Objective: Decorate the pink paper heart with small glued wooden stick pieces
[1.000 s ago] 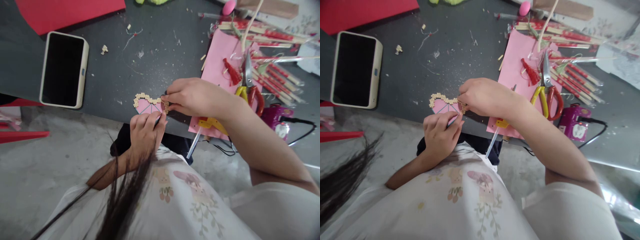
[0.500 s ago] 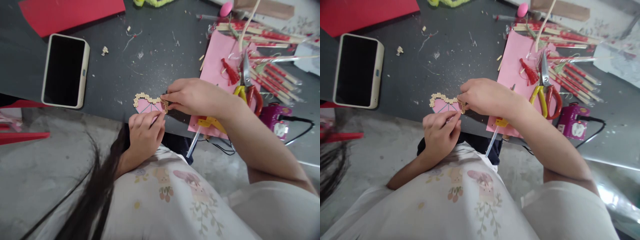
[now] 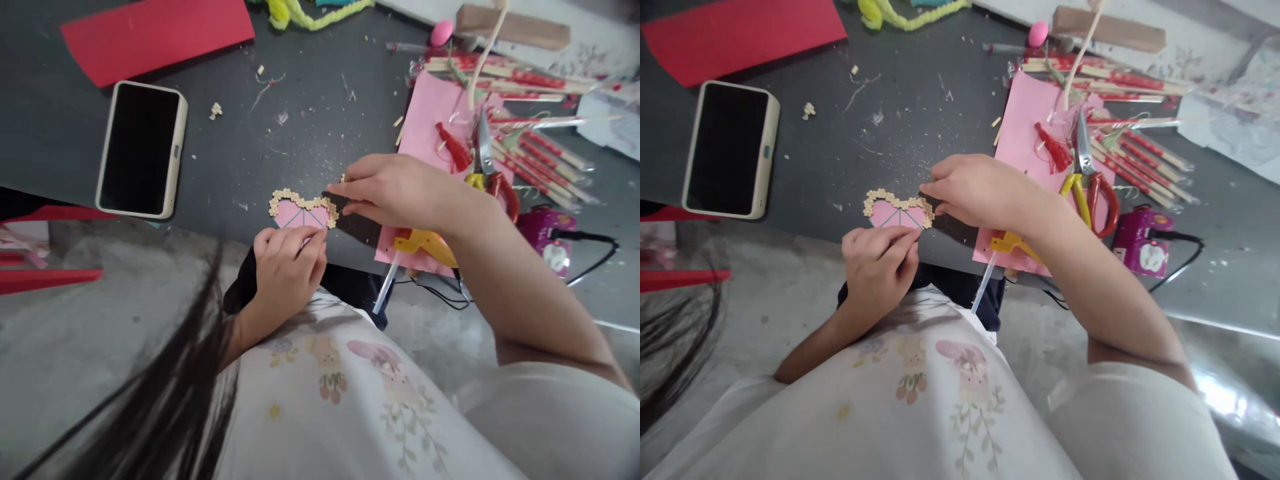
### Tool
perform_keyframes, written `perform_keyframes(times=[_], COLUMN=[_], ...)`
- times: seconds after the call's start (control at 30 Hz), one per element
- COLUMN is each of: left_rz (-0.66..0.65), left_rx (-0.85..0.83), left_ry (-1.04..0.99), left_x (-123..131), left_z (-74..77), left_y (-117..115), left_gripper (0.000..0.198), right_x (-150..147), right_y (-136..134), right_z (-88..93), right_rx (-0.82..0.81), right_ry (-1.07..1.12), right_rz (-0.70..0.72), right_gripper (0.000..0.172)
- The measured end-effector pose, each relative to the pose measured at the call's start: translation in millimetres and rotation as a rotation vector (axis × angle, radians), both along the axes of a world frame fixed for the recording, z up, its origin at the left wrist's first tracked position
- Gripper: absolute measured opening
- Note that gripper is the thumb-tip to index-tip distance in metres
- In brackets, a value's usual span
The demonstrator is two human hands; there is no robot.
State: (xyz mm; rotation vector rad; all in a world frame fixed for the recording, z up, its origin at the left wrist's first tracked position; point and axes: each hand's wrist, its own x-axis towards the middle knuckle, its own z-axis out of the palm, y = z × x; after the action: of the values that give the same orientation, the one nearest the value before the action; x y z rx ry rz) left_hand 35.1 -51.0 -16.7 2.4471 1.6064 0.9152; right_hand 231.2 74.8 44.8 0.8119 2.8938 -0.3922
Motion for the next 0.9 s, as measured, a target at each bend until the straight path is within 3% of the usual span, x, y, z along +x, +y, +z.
perform_keyframes(times=[0.5, 0.77, 0.9], left_rz=[-0.006, -0.028, -0.006], left_rx=[-0.079, -0.042, -0.069], left_ry=[0.121, 0.160, 0.087], left_x=[4.5, 5.5, 8.6], left_z=[6.7, 6.2, 4.1], left_y=[4.9, 5.2, 7.6], left_gripper=[0.030, 0.030, 0.022], right_x=[-4.6, -9.2, -10.1], right_y=[-3.6, -2.2, -1.2], right_z=[-15.0, -11.7, -8.9], right_rx=[-0.009, -0.022, -0.031], right_ry=[0.049, 0.033, 0.007], right_rz=[-0.013, 0.022, 0.013], right_gripper=[0.028, 0.027, 0.028])
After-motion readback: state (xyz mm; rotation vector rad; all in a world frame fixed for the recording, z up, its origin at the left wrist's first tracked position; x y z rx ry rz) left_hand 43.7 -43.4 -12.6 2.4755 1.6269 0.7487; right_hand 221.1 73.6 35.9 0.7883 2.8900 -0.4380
